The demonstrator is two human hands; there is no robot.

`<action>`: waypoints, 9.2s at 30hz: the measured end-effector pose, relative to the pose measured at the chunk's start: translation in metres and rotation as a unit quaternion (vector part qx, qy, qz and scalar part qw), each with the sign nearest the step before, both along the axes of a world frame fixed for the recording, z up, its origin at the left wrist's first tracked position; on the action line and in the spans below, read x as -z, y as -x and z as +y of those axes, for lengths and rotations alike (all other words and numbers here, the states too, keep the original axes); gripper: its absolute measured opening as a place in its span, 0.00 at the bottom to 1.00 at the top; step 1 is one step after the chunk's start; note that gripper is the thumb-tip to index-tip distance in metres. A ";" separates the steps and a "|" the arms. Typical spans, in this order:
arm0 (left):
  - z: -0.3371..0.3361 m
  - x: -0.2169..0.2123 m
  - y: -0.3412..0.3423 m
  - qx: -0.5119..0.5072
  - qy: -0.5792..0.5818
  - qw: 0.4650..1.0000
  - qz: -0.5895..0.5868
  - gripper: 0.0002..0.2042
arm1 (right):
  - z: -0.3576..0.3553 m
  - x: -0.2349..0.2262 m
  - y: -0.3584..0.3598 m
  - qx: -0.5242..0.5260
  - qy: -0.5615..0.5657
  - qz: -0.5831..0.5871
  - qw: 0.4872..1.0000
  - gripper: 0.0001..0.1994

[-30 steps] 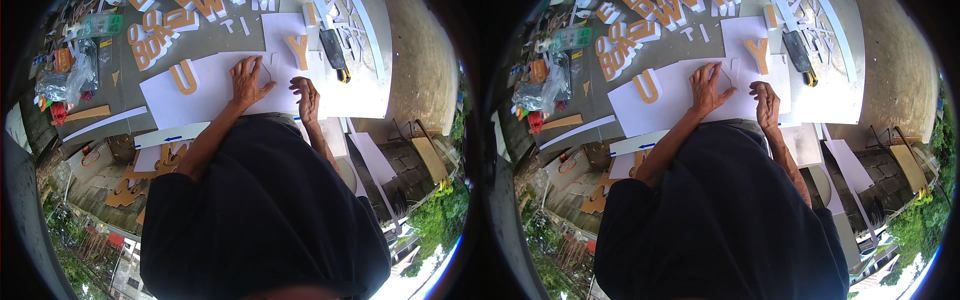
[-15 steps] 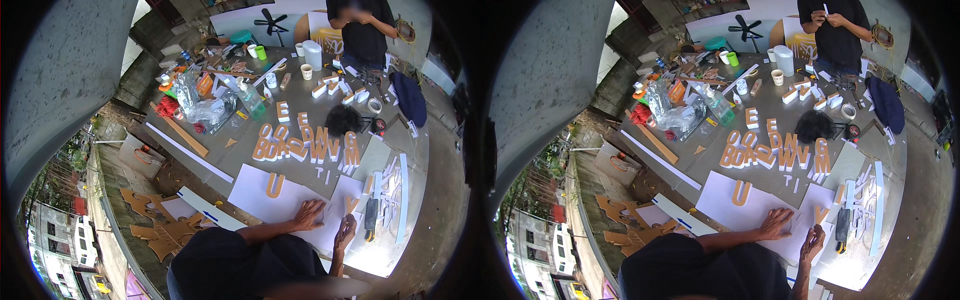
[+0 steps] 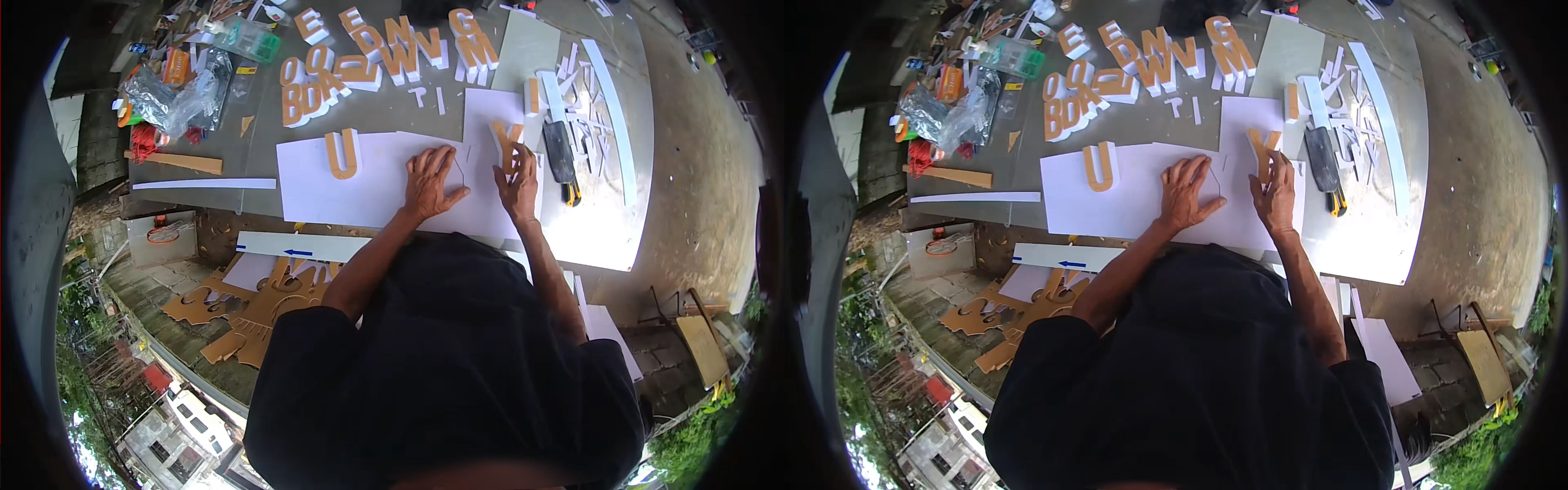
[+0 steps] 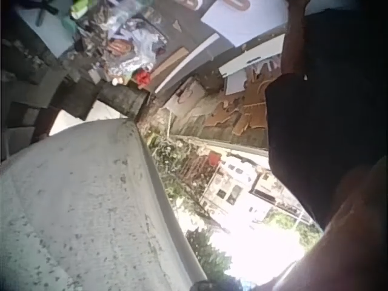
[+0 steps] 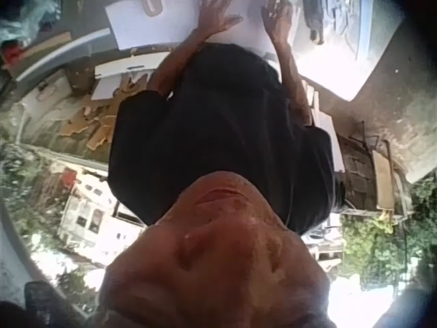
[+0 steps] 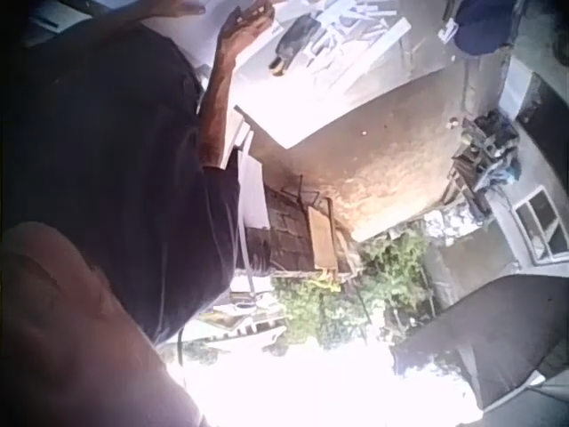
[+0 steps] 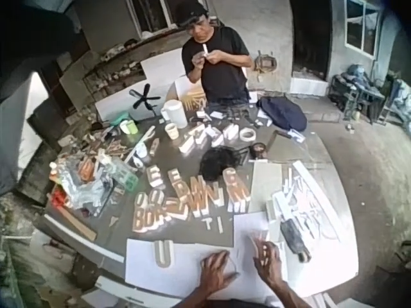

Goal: The recorder is tracing and assembling 3D-style sign letters from cutout materials at a workstation.

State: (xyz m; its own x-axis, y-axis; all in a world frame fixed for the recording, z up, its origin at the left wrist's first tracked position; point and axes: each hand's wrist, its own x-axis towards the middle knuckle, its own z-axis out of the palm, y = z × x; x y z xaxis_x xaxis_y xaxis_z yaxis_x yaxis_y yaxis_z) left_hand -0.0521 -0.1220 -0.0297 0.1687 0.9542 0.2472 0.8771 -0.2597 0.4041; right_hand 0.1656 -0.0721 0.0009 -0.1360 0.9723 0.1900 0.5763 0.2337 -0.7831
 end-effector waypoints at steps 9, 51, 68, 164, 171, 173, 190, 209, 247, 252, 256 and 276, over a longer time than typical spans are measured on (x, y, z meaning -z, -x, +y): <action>0.000 0.006 -0.005 0.006 0.016 1.000 -0.001 0.44 | -0.008 0.018 -0.017 0.007 0.037 0.003 0.999 0.39; -0.002 0.007 -0.004 -0.002 0.023 0.999 -0.031 0.46 | 0.001 0.016 -0.012 0.053 0.087 -0.109 0.989 0.30; -0.010 0.015 -0.004 -0.003 -0.018 0.999 -0.051 0.32 | 0.011 0.013 0.031 -0.115 0.224 0.111 0.961 0.13; 0.086 0.001 -0.076 0.012 0.076 0.982 -0.172 0.62 | 0.125 -0.011 -0.025 -0.134 0.180 0.062 0.972 0.11; 0.086 0.002 -0.077 0.007 0.074 0.983 -0.167 0.63 | 0.126 -0.005 -0.026 -0.131 0.147 0.038 0.980 0.12; 0.086 0.001 -0.076 0.008 0.084 0.982 -0.168 0.63 | 0.129 -0.006 -0.029 -0.167 0.164 -0.033 0.972 0.12; 0.087 0.005 -0.076 0.005 0.075 0.983 -0.165 0.62 | 0.124 -0.002 -0.026 -0.128 0.169 0.037 0.976 0.12; 0.046 -0.007 -0.026 -0.179 0.038 0.961 -0.207 0.26 | 0.057 -0.026 -0.041 0.056 0.135 0.087 0.985 0.17; 0.028 -0.052 -0.009 -0.119 0.256 0.677 -0.679 0.11 | -0.005 -0.049 0.063 -0.013 0.019 0.005 1.000 0.11; 0.043 -0.082 0.013 -0.139 0.274 0.613 -0.728 0.14 | 0.013 -0.065 0.088 -0.027 0.016 0.010 0.999 0.12; 0.065 -0.100 0.041 -0.132 0.244 0.733 -0.621 0.22 | 0.031 -0.082 0.121 -0.073 -0.023 -0.027 0.997 0.17; 0.251 -0.136 0.189 -0.158 0.184 0.712 -0.659 0.24 | 0.168 -0.115 0.247 -0.045 -0.074 -0.035 0.996 0.27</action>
State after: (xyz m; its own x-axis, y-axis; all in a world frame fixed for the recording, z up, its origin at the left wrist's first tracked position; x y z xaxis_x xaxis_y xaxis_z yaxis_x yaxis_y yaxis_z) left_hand -0.2413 0.1295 0.1066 -0.2161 0.9340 -0.2846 -0.3365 0.2024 0.9197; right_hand -0.0814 0.0956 0.1157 -0.2391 0.9177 0.3174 0.6005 0.3966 -0.6943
